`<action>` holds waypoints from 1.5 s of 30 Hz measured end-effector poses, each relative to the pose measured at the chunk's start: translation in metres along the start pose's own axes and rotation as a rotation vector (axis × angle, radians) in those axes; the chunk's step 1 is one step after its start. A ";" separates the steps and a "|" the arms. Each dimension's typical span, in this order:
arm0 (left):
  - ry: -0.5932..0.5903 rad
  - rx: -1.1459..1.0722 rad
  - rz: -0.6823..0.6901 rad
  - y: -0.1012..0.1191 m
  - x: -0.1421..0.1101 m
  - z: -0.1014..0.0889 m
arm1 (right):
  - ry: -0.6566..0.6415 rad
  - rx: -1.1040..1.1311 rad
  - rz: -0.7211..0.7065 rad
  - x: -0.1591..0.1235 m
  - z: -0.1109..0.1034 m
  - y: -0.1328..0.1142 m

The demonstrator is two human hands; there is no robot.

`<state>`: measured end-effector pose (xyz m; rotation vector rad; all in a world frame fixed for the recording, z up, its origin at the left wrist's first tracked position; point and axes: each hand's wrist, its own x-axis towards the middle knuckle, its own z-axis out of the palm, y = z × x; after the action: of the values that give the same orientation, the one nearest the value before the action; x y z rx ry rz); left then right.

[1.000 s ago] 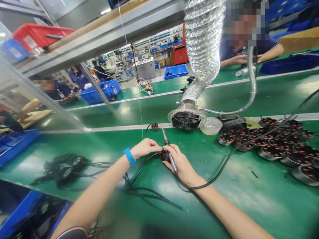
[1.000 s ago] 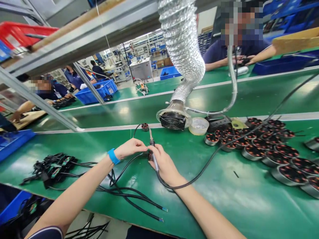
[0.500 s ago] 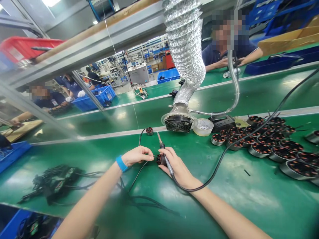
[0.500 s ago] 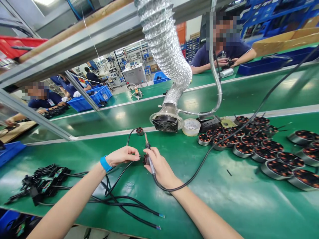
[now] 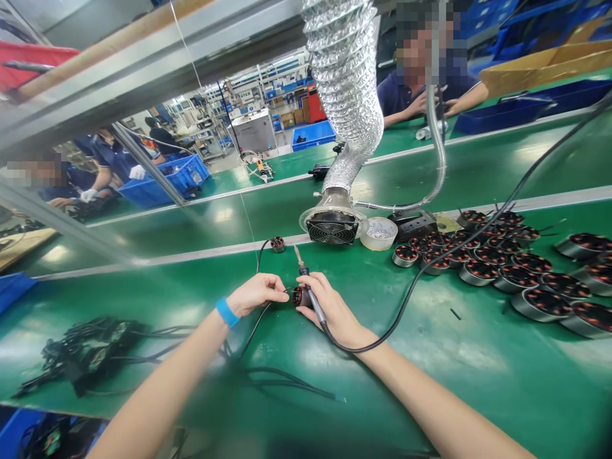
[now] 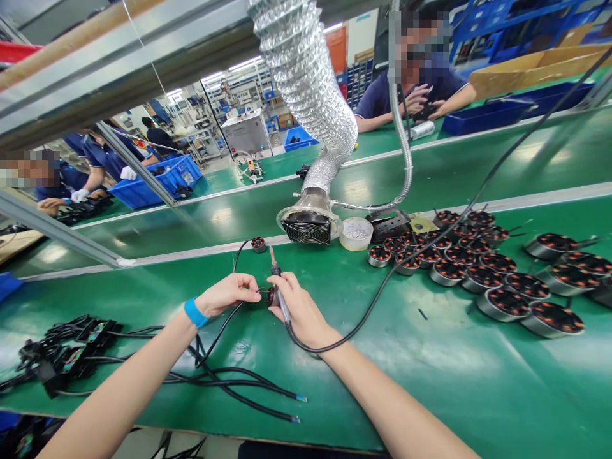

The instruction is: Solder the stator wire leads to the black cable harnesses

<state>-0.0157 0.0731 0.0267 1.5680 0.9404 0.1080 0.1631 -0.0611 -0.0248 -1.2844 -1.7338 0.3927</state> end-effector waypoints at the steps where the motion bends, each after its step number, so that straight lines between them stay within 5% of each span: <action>1: -0.013 0.019 0.015 0.002 -0.002 -0.001 | 0.001 -0.002 0.004 0.000 0.000 0.000; 12: -0.031 0.213 0.156 0.020 -0.005 0.002 | 0.037 -0.002 0.010 -0.001 0.000 0.000; 20: 0.120 0.347 0.105 0.022 -0.012 0.006 | 0.024 0.012 -0.006 -0.001 0.000 0.000; 27: 0.042 0.350 0.121 0.026 -0.013 0.010 | 0.019 0.001 0.005 -0.001 -0.001 -0.002; 37: 0.088 0.485 0.089 0.026 -0.014 0.005 | 0.049 0.000 0.000 -0.001 0.000 0.000; 40: 0.002 0.368 0.046 0.023 -0.012 0.004 | 0.055 0.036 -0.004 -0.002 -0.001 0.001; 45: 0.043 -0.020 -0.021 0.002 -0.002 0.013 | 0.115 0.201 0.052 -0.002 0.007 0.008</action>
<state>-0.0082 0.0617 0.0262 1.5424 0.9858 0.1365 0.1621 -0.0579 -0.0349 -1.1850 -1.5261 0.5003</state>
